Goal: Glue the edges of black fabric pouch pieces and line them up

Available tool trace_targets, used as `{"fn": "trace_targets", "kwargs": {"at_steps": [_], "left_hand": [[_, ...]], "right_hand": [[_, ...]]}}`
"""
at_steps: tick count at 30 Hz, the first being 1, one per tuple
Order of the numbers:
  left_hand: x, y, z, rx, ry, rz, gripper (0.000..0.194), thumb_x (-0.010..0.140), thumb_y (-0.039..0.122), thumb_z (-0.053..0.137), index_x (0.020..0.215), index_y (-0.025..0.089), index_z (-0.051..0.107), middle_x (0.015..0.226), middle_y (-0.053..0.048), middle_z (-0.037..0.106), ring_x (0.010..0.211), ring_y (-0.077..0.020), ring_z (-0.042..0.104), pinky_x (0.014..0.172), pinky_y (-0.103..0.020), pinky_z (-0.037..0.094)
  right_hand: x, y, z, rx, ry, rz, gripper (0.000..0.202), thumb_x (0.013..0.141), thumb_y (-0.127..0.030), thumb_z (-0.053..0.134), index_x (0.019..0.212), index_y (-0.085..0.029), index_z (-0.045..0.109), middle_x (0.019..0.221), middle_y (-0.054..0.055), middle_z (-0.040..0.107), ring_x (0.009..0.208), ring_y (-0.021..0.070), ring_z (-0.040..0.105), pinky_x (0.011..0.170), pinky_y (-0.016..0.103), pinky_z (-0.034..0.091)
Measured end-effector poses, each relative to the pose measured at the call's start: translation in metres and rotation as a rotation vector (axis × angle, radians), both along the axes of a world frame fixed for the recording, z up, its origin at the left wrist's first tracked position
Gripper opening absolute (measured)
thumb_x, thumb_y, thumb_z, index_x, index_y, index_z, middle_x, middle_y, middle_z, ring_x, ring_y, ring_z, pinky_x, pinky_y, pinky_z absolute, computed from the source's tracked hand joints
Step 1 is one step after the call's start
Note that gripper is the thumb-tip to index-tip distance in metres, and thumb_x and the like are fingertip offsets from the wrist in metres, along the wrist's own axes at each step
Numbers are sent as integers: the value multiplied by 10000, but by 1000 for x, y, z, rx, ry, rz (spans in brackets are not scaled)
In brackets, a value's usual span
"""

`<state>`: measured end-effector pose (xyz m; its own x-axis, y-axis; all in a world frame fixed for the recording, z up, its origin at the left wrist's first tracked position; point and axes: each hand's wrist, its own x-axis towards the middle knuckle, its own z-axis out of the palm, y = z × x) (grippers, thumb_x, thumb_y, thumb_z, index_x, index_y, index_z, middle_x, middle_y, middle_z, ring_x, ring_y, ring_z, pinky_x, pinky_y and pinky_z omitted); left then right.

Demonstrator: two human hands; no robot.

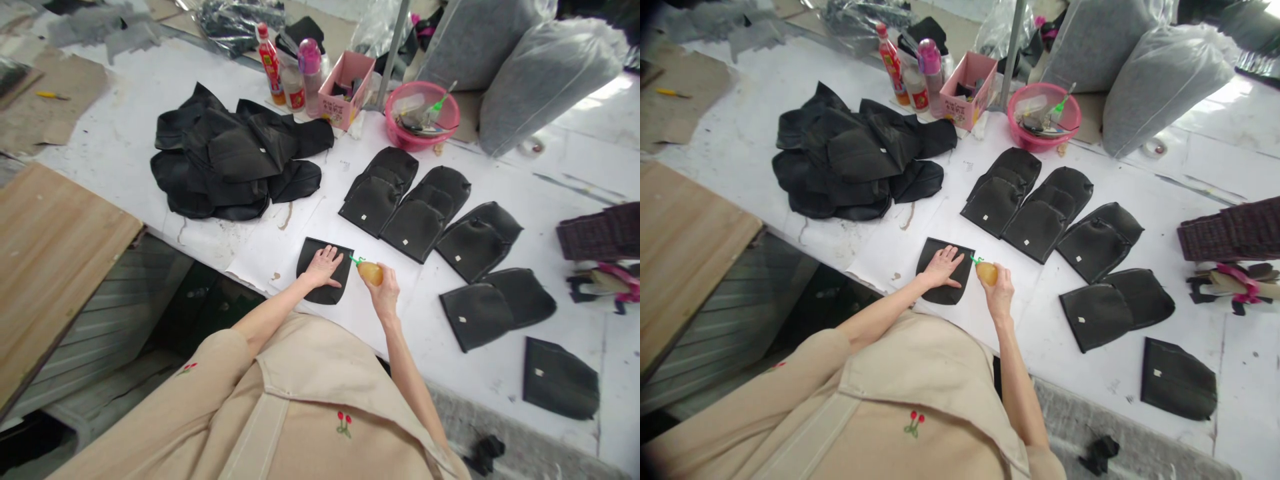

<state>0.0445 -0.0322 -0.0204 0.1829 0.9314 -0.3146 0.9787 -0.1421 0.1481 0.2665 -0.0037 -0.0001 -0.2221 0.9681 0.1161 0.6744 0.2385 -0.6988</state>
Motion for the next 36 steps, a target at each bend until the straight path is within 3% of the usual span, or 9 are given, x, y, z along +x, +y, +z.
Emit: {"fn": "trace_targets", "kwargs": {"at_steps": [36], "left_hand": [[-4, 4, 2, -98, 9, -34, 1128, 657, 717, 732, 1525, 114, 339, 1577, -264, 303, 1470, -407, 241, 1156, -483, 228]], "right_hand": [[25, -71, 12, -84, 20, 12, 462, 859, -511, 657, 1194, -200, 596, 1026, 87, 644, 908, 239, 631, 799, 373, 527]]}}
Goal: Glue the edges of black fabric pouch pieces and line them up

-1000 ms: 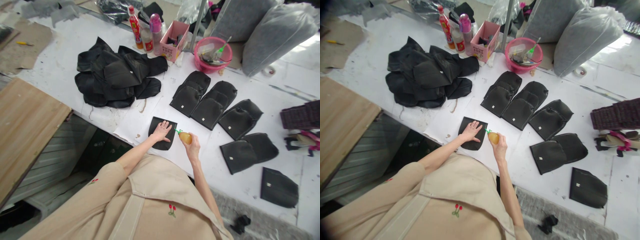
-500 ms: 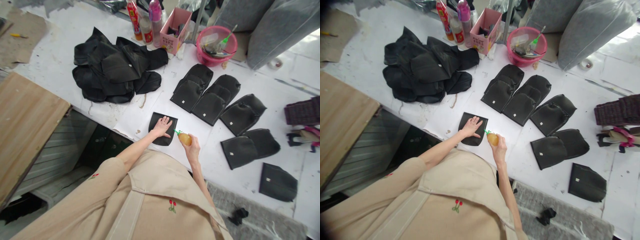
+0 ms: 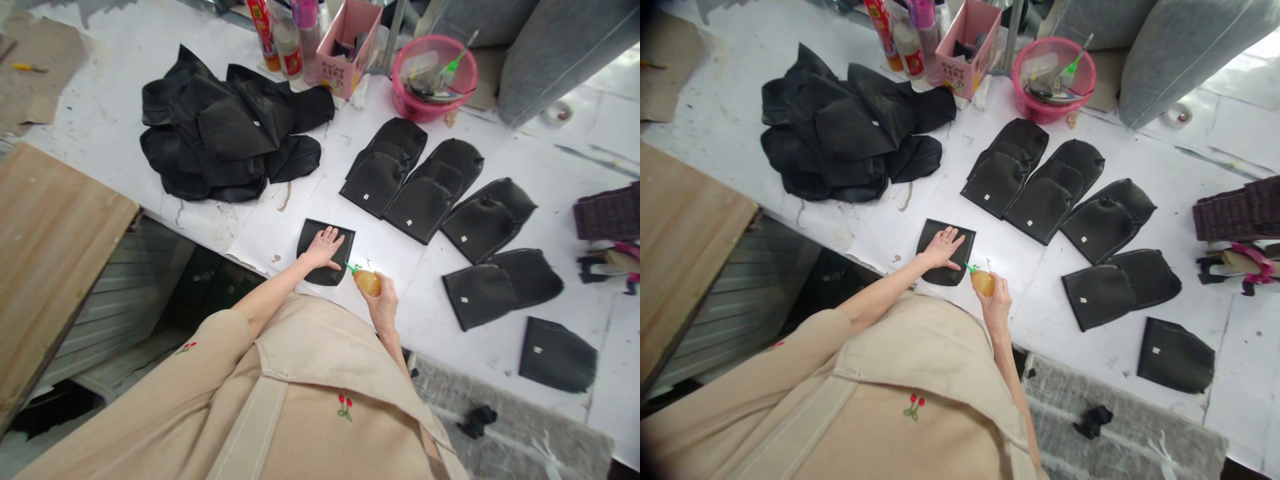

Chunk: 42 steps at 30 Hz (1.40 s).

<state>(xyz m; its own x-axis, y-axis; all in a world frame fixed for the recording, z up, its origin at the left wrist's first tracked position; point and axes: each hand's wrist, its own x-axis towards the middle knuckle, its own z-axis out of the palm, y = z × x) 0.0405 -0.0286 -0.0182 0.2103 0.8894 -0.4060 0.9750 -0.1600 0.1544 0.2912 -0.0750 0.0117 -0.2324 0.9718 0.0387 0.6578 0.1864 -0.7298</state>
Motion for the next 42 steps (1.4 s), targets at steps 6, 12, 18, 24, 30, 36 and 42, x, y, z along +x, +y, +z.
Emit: {"fn": "trace_targets", "kwargs": {"at_steps": [6, 12, 18, 24, 30, 36, 42], "left_hand": [[-2, 2, 6, -84, 0, -48, 1311, 549, 702, 811, 1556, 86, 243, 1597, -293, 232, 1488, -428, 190, 1175, -479, 198], [2, 1, 5, -70, 29, -58, 1313, 547, 589, 869, 1561, 82, 207, 1593, -302, 233, 1493, -429, 180, 1180, -478, 188], [2, 0, 1, -72, 30, -53, 1331, 536, 588, 876, 1560, 74, 199, 1598, -313, 203, 1497, -437, 155, 1179, -486, 186], [2, 1, 2, -74, 43, -57, 1308, 546, 584, 874, 1551, 58, 223, 1593, -316, 212, 1493, -436, 166, 1176, -480, 196], [1, 1, 1, -74, 52, -64, 1305, 559, 604, 859, 1559, 74, 209, 1595, -306, 222, 1492, -436, 169, 1171, -483, 204], [1, 1, 2, -81, 49, -62, 1317, 566, 605, 853, 1567, 75, 181, 1597, -306, 212, 1496, -441, 147, 1174, -491, 198], [1, 1, 2, -80, 51, -60, 1304, 565, 604, 853, 1565, 88, 195, 1596, -299, 225, 1492, -440, 164, 1171, -492, 201]], "right_hand": [[1, -5, 2, -36, 7, -19, 449, 852, -522, 652, 1177, -217, 598, 1007, 74, 643, 913, 242, 626, 806, 379, 528], [4, -16, 4, -56, 7, -12, 447, 852, -519, 655, 1180, -221, 599, 1004, 69, 641, 908, 239, 627, 798, 377, 533], [9, -28, 4, -60, 9, 4, 453, 860, -528, 646, 1181, -213, 592, 1001, 75, 639, 910, 238, 628, 808, 377, 533], [10, -38, 3, -63, 10, 12, 445, 858, -535, 638, 1166, -216, 596, 985, 74, 642, 889, 237, 628, 781, 374, 537], [11, -46, 4, -98, -4, 26, 446, 850, -540, 638, 1156, -216, 601, 986, 77, 651, 882, 240, 629, 780, 386, 536], [13, -48, 3, -142, 42, 20, 454, 835, -543, 656, 1148, -218, 610, 1018, 87, 663, 927, 247, 634, 806, 394, 538], [15, -49, -10, -177, 121, -14, 514, 807, -557, 683, 1171, -202, 604, 1064, 102, 668, 956, 252, 636, 754, 380, 541]]}}
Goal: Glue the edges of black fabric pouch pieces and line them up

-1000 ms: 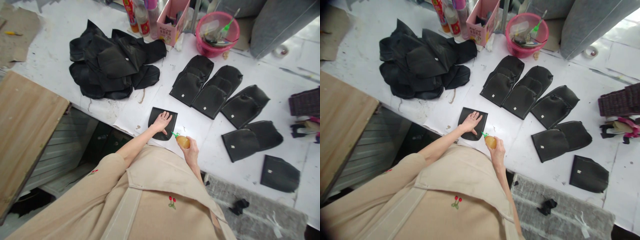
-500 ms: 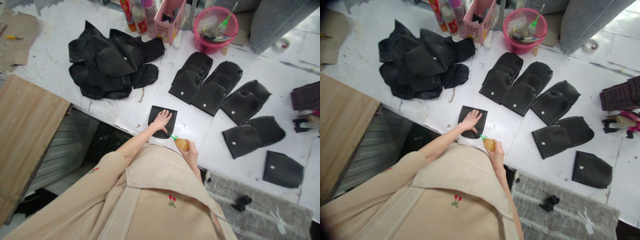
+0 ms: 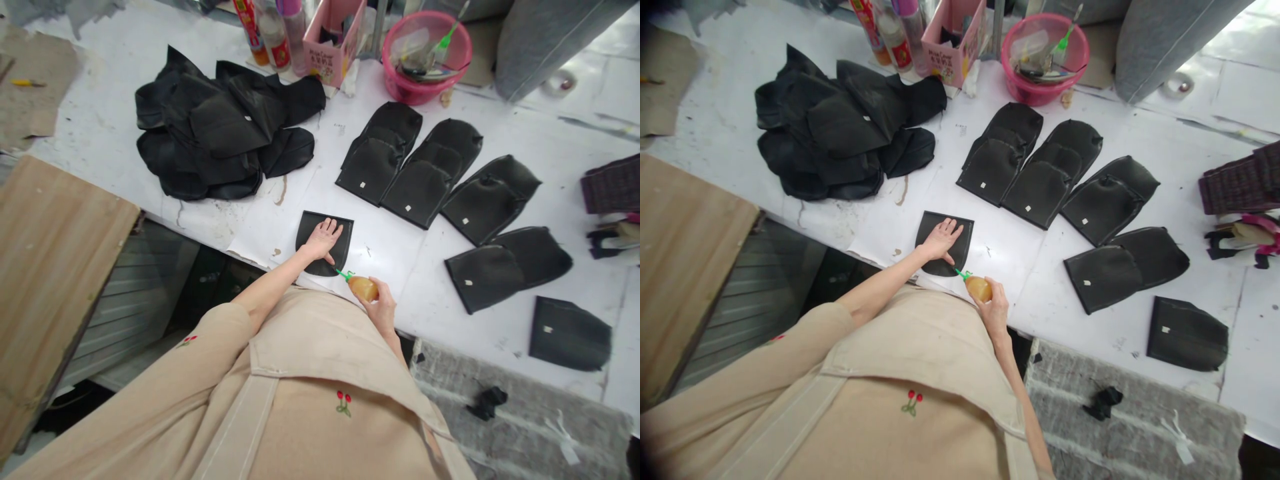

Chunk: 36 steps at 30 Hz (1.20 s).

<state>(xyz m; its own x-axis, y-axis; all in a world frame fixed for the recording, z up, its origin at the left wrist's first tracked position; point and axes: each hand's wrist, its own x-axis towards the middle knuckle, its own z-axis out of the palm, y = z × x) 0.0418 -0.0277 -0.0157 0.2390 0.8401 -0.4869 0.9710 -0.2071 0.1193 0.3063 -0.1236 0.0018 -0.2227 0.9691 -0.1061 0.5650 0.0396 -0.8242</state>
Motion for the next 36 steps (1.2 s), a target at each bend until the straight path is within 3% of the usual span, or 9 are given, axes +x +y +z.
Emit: {"fn": "trace_targets", "kwargs": {"at_steps": [6, 12, 23, 29, 36], "left_hand": [[1, 0, 1, 6, 1, 6, 1309, 560, 598, 858, 1564, 78, 198, 1594, -300, 229, 1494, -443, 152, 1172, -485, 206], [1, 1, -1, 20, 13, 6, 1311, 540, 622, 859, 1559, 91, 227, 1586, -295, 255, 1482, -440, 195, 1163, -479, 225], [45, 14, -3, 95, 117, 266, 1253, 622, 740, 744, 1531, 24, 264, 1519, -346, 312, 1403, -500, 272, 1090, -545, 305], [49, 16, 3, 63, 132, 259, 1219, 701, 742, 679, 1551, 6, 211, 1525, -342, 289, 1419, -505, 220, 1099, -558, 295], [49, 15, 2, 65, 165, 260, 1229, 693, 767, 664, 1558, 24, 204, 1531, -325, 292, 1421, -482, 224, 1102, -535, 289]], "right_hand": [[4, 0, -8, -46, 28, -11, 549, 781, -583, 698, 1161, -196, 613, 1076, 102, 679, 932, 244, 637, 730, 368, 536], [12, 1, 1, -56, 16, 21, 550, 781, -591, 698, 1163, -204, 620, 1086, 99, 674, 937, 250, 632, 755, 383, 535], [36, -10, 11, -90, 104, -378, 606, 726, -550, 767, 1190, -200, 596, 1135, 99, 662, 964, 253, 646, 814, 398, 551], [28, -16, -3, -29, 64, -351, 606, 757, -573, 729, 1206, -190, 591, 1160, 115, 652, 1000, 257, 633, 816, 385, 541], [15, -15, -19, 66, 31, -334, 568, 794, -544, 715, 1225, -196, 591, 1133, 98, 652, 992, 249, 621, 837, 391, 529]]}}
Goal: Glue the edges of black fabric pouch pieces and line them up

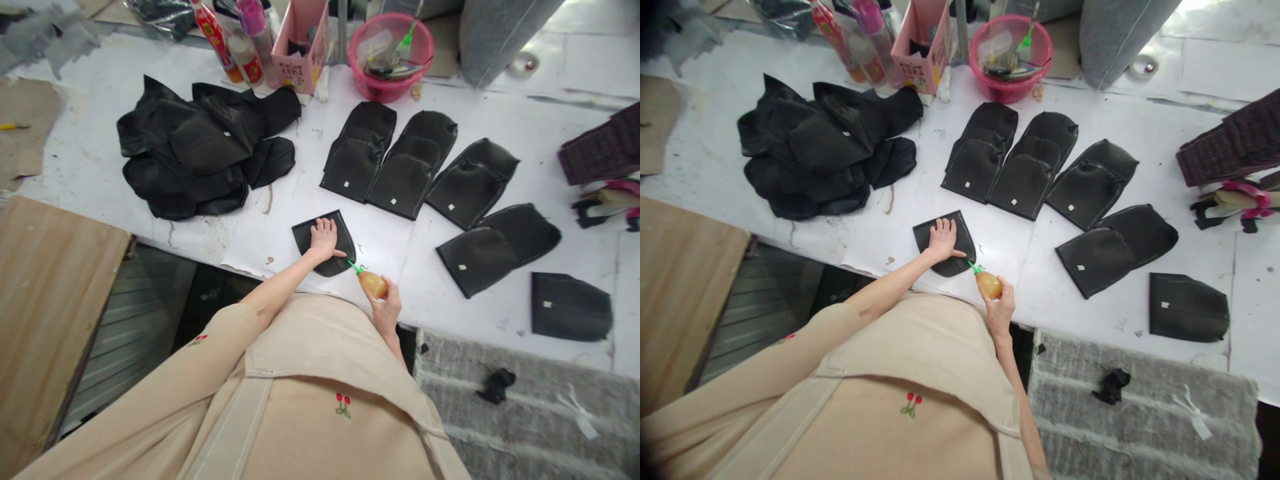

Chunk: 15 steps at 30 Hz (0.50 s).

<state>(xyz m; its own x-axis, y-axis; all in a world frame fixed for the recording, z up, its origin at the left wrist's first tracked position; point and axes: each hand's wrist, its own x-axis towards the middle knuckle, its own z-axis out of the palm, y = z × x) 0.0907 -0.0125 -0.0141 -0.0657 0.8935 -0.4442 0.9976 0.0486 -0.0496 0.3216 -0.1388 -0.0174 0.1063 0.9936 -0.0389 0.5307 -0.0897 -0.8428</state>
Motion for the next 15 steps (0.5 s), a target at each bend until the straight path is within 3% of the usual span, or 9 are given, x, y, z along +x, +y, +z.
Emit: {"fn": "trace_targets", "kwargs": {"at_steps": [15], "left_hand": [[-1, -2, -7, 61, 8, -9, 1245, 675, 800, 649, 1539, 1, 243, 1512, -339, 322, 1394, -488, 268, 1066, -539, 323]], "right_hand": [[2, -3, 11, 119, -123, 78, 519, 857, -524, 669, 1251, -195, 583, 1051, 96, 628, 953, 259, 613, 785, 389, 533]]}}
